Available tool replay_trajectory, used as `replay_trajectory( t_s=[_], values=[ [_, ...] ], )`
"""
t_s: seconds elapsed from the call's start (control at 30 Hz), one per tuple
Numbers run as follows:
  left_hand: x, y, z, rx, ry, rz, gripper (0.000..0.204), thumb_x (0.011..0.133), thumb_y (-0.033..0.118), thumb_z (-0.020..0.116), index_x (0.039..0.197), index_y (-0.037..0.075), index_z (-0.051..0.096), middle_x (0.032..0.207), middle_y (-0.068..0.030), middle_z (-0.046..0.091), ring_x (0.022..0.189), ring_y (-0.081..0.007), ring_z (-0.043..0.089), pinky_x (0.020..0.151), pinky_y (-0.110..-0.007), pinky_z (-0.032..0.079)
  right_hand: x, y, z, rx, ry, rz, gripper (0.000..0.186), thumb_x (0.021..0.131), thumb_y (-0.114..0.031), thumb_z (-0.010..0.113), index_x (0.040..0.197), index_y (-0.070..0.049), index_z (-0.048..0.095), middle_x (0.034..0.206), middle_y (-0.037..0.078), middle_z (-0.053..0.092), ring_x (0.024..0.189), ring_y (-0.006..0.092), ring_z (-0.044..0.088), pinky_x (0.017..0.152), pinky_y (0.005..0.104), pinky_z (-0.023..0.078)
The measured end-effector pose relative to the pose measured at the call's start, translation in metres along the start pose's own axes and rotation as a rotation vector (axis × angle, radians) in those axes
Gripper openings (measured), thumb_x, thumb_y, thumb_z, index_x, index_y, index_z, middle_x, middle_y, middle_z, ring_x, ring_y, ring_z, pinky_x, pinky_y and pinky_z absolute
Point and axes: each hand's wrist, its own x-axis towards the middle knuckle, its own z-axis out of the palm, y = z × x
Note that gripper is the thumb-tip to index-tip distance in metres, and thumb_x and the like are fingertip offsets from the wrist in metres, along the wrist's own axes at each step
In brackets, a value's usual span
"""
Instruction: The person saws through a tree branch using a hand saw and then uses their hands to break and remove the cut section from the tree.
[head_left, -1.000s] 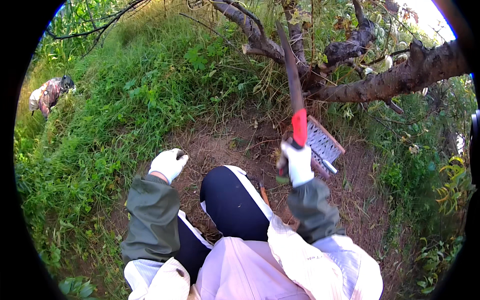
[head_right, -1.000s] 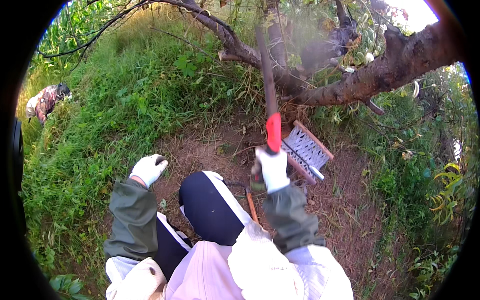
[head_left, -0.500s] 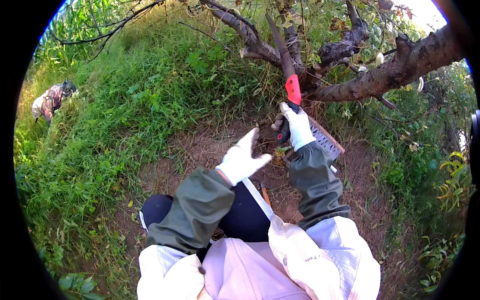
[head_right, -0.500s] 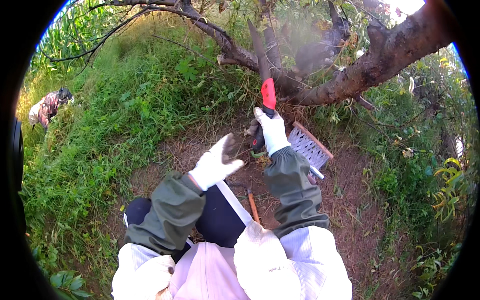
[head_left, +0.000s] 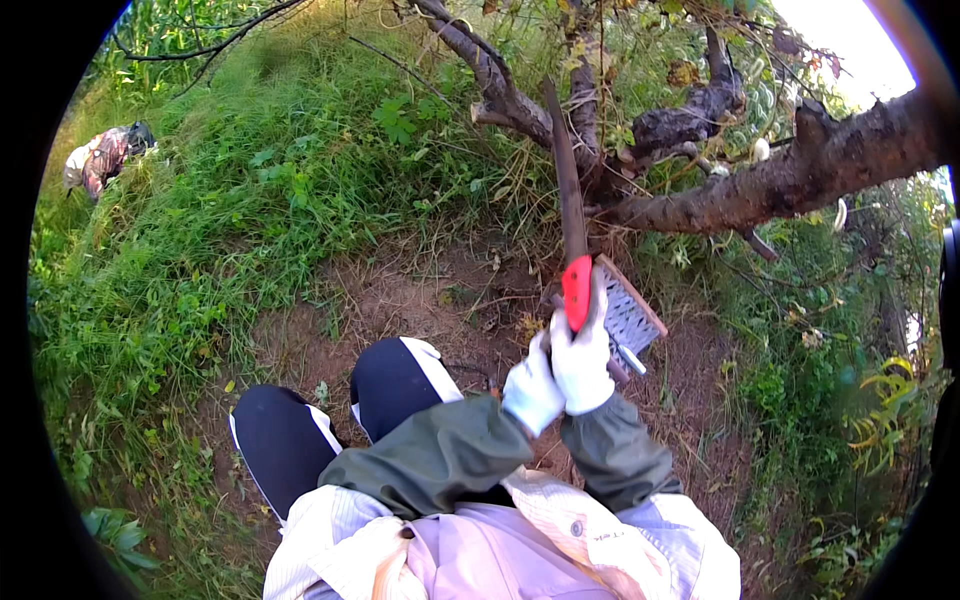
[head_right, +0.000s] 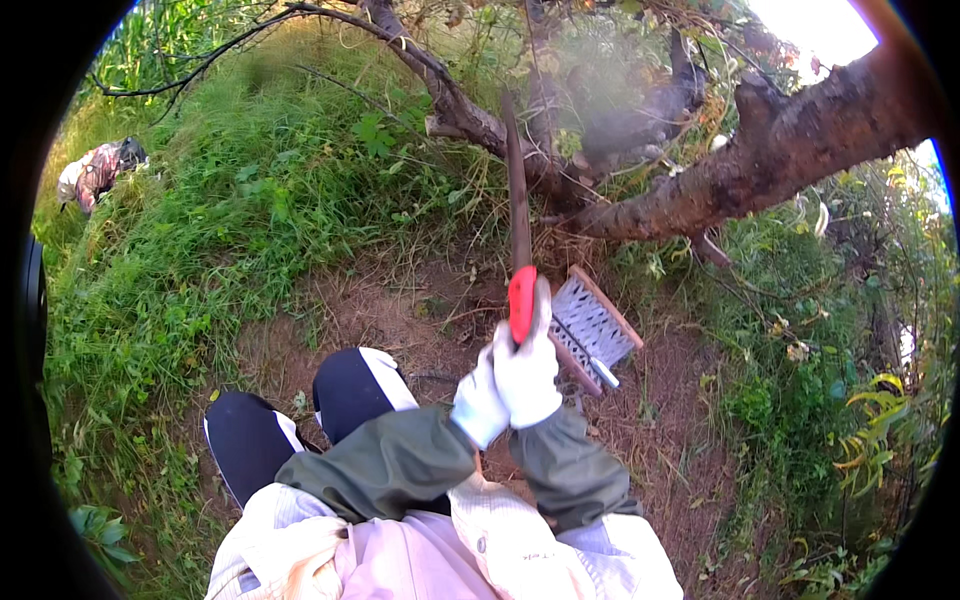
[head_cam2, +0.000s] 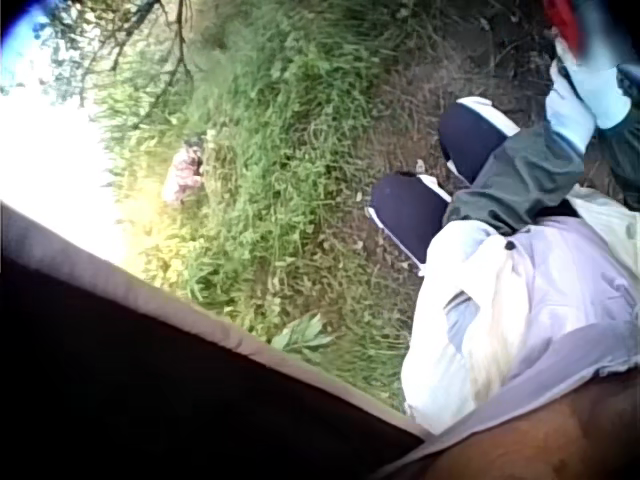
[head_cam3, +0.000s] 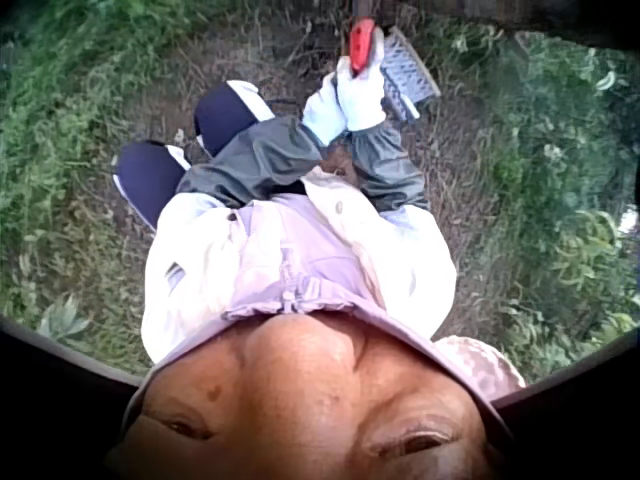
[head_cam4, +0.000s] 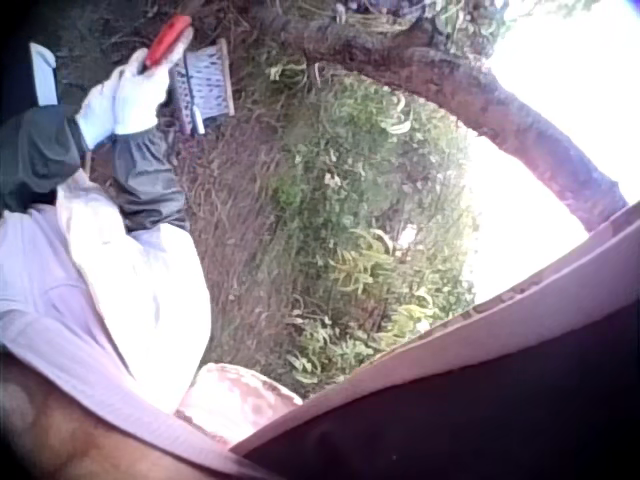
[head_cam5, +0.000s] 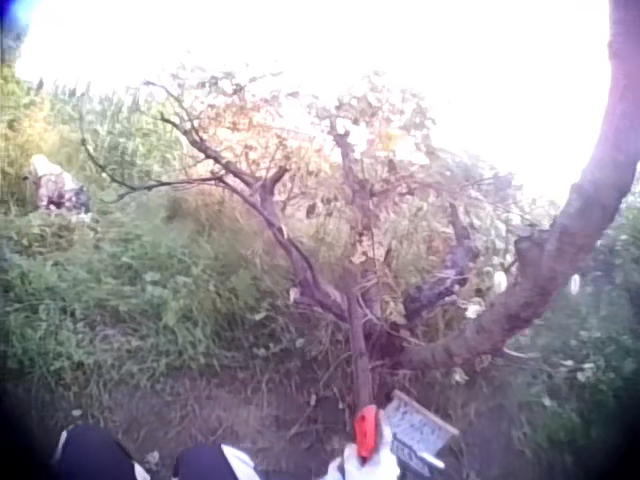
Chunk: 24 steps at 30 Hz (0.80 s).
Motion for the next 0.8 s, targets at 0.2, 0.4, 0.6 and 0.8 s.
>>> replay_trajectory(
  t_s=[0.2, 0.4, 0.6, 0.8],
  values=[
    [0.084, 0.003, 0.008, 0.194, -0.053, -0.123, 0.036, 0.078, 0.021, 0.061, 0.109, 0.004, 0.054, 0.081, -0.0241, 0.061, 0.079, -0.0430, 0.059, 0.071, -0.048, 0.048, 0.090, -0.010, 0.019, 0.217, -0.018, 0.124, 0.070, 0.087, -0.006, 0.052, 0.145, -0.022, 0.018, 0.082, 0.013, 0.059, 0.058, 0.0203, 0.058, 0.052, 0.0330, 0.050],
    [0.072, 0.029, -0.003, 0.108, -0.014, -0.199, 0.026, 0.080, 0.022, 0.060, 0.092, -0.001, 0.059, 0.082, -0.0250, 0.062, 0.078, -0.0445, 0.059, 0.070, -0.050, 0.047, 0.083, -0.026, 0.009, 0.282, -0.079, 0.031, 0.070, 0.084, 0.002, 0.050, 0.145, -0.019, 0.024, 0.084, 0.005, 0.054, 0.059, 0.0087, 0.050, 0.051, 0.0239, 0.045],
    [-0.009, 0.051, -0.033, 0.024, -0.309, -0.309, 0.035, 0.076, 0.022, 0.063, 0.104, 0.002, 0.058, 0.075, -0.0236, 0.063, 0.079, -0.0431, 0.061, 0.071, -0.049, 0.049, 0.000, -0.026, -0.022, 0.098, -0.148, -0.053, 0.069, 0.082, -0.001, 0.049, 0.144, -0.005, 0.019, 0.128, 0.024, 0.049, 0.116, 0.0316, 0.053, 0.094, 0.0352, 0.044],
    [0.125, 0.055, -0.012, 0.088, -0.147, -0.340, 0.042, 0.076, 0.038, 0.066, 0.092, 0.000, 0.062, 0.087, -0.0275, 0.062, 0.086, -0.0410, 0.061, 0.075, -0.047, 0.049, 0.133, -0.025, 0.010, 0.489, -0.112, 0.116, 0.065, 0.085, -0.003, 0.052, 0.143, -0.015, 0.027, 0.082, 0.011, 0.059, 0.054, 0.0141, 0.055, 0.050, 0.0281, 0.048]
  ],
)
